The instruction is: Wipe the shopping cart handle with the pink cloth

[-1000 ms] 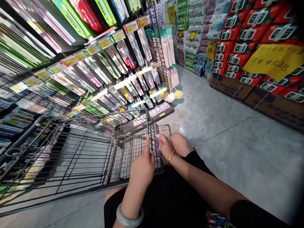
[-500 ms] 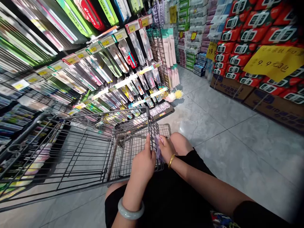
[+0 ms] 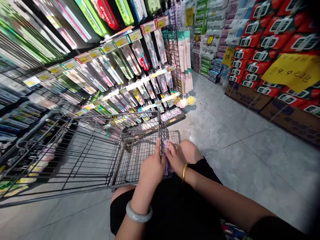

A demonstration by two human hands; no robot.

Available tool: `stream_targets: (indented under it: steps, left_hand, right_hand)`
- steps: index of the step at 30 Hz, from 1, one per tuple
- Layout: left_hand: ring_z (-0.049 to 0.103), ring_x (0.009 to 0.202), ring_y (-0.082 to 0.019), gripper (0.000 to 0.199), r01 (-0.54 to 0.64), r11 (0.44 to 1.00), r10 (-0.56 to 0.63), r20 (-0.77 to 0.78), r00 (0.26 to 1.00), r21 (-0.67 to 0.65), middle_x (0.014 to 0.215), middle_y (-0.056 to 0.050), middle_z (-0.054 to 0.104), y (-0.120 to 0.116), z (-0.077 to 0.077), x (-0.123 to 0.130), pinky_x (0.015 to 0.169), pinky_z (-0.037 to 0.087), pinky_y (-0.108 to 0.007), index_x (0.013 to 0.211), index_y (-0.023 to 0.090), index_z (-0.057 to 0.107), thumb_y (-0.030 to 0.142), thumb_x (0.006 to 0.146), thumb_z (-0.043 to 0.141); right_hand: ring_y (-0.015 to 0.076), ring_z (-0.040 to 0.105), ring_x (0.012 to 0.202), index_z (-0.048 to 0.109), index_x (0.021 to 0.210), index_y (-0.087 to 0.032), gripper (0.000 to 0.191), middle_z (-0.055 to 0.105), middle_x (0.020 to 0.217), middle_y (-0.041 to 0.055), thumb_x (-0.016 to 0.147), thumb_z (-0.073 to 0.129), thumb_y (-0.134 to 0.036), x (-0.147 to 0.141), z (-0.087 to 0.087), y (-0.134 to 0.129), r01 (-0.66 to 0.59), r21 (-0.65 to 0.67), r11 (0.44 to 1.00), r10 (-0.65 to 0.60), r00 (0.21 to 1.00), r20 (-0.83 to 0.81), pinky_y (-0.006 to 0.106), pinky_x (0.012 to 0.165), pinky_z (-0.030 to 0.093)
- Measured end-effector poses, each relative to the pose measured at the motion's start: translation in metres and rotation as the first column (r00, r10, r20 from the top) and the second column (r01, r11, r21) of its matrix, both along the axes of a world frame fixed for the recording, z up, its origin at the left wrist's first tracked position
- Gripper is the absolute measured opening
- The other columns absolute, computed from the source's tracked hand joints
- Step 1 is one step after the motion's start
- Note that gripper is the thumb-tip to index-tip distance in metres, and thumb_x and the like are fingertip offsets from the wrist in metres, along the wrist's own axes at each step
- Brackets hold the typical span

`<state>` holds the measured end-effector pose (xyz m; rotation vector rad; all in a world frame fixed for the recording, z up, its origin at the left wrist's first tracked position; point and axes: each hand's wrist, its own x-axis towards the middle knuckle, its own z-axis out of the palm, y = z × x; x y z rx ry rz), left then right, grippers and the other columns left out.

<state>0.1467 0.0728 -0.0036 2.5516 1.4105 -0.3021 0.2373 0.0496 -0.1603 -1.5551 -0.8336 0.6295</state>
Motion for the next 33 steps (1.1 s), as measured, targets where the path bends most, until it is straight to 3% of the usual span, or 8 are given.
stream_targets:
  steps: [3, 7, 11, 14, 17, 24, 28, 33]
  left_hand:
    - [0.071, 0.079, -0.025, 0.068, -0.006, 1.0, 0.006, 0.01, 1.0, 0.007, 0.092, -0.009, 0.074, 0.0, 0.0, -0.001, 0.066, 0.044, -0.03, 0.158, 0.025, 0.001, 0.04, 0.099, 0.031]
    - [0.07, 0.078, -0.024, 0.068, -0.004, 1.0, 0.004, -0.003, 1.0, 0.013, 0.088, -0.008, 0.074, -0.001, 0.001, -0.001, 0.067, 0.044, -0.029, 0.158, 0.023, 0.004, 0.036, 0.098, 0.034]
    - [0.07, 0.079, -0.024, 0.066, -0.008, 1.0, 0.008, 0.005, 1.0, 0.021, 0.09, -0.008, 0.074, -0.001, 0.0, 0.0, 0.07, 0.046, -0.031, 0.158, 0.022, 0.009, 0.037, 0.099, 0.034]
    - [0.069, 0.087, -0.024, 0.055, -0.027, 1.0, 0.027, 0.007, 1.0, 0.011, 0.099, -0.012, 0.073, -0.001, -0.001, -0.001, 0.074, 0.047, -0.032, 0.149, 0.018, 0.034, 0.037, 0.098, 0.034]
    - [0.069, 0.09, -0.025, 0.044, -0.039, 0.999, 0.04, 0.022, 0.999, -0.013, 0.101, -0.013, 0.072, -0.001, -0.003, -0.002, 0.076, 0.048, -0.032, 0.133, 0.016, 0.051, 0.036, 0.098, 0.033]
    - [0.07, 0.09, -0.026, 0.056, -0.063, 0.998, 0.062, 0.056, 0.996, 0.019, 0.098, -0.011, 0.074, -0.002, -0.003, -0.004, 0.077, 0.05, -0.035, 0.15, 0.018, 0.034, 0.037, 0.097, 0.036]
    - [0.07, 0.091, -0.026, 0.047, -0.069, 0.998, 0.068, 0.11, 0.992, 0.001, 0.099, -0.012, 0.073, -0.005, -0.002, -0.007, 0.078, 0.051, -0.036, 0.139, 0.018, 0.046, 0.037, 0.096, 0.037]
    - [0.07, 0.089, -0.028, 0.038, -0.058, 0.998, 0.06, 0.159, 0.986, -0.018, 0.096, -0.014, 0.073, -0.005, -0.004, -0.01, 0.077, 0.052, -0.038, 0.112, 0.015, 0.062, 0.035, 0.096, 0.034]
  right_hand:
    - [0.0227, 0.049, 0.127, 0.049, 0.136, -0.03, 0.047, 0.049, 0.134, 0.0099, 0.09, 0.054, -0.04, -0.007, 0.001, -0.017, -0.039, 0.075, 0.996, 0.039, 0.999, -0.005, 0.044, 0.11, 0.041]
    - [0.0235, 0.052, 0.123, 0.055, 0.127, -0.024, 0.041, 0.056, 0.129, 0.0102, 0.087, 0.055, -0.035, 0.014, 0.003, 0.008, -0.004, 0.146, 0.989, 0.02, 0.994, -0.108, 0.045, 0.109, 0.042]
    - [0.023, 0.059, 0.111, 0.053, 0.128, -0.022, 0.041, 0.061, 0.124, 0.0099, 0.09, 0.05, -0.036, 0.034, 0.035, 0.035, 0.09, 0.208, 0.974, -0.045, 0.976, -0.211, 0.043, 0.098, 0.049]
    - [0.0222, 0.057, 0.115, 0.059, 0.125, -0.027, 0.036, 0.059, 0.125, 0.0069, 0.09, 0.053, -0.033, 0.03, 0.075, 0.031, -0.047, 0.307, 0.951, 0.046, 0.999, 0.011, 0.04, 0.101, 0.047]
    - [0.0244, 0.055, 0.117, 0.067, 0.118, -0.031, 0.033, 0.052, 0.127, 0.0064, 0.086, 0.057, -0.026, 0.031, 0.101, 0.036, -0.268, 0.229, 0.936, 0.169, 0.911, 0.377, 0.04, 0.102, 0.046]
    - [0.0276, 0.056, 0.111, 0.071, 0.114, -0.024, 0.035, 0.043, 0.136, 0.0116, 0.082, 0.058, -0.016, 0.08, 0.113, 0.109, -0.123, -0.009, 0.992, 0.096, 0.722, 0.686, 0.041, 0.1, 0.045]
    - [0.0267, 0.058, 0.105, 0.073, 0.106, -0.024, 0.028, 0.049, 0.131, 0.0104, 0.082, 0.06, -0.023, 0.066, 0.116, 0.07, -0.326, -0.121, 0.937, 0.291, 0.542, 0.789, 0.04, 0.094, 0.048]
    - [0.0299, 0.052, 0.12, 0.069, 0.116, -0.031, 0.034, 0.044, 0.139, 0.0096, 0.085, 0.057, -0.025, 0.052, 0.105, 0.014, -0.419, -0.124, 0.899, 0.334, 0.477, 0.813, 0.044, 0.097, 0.049]
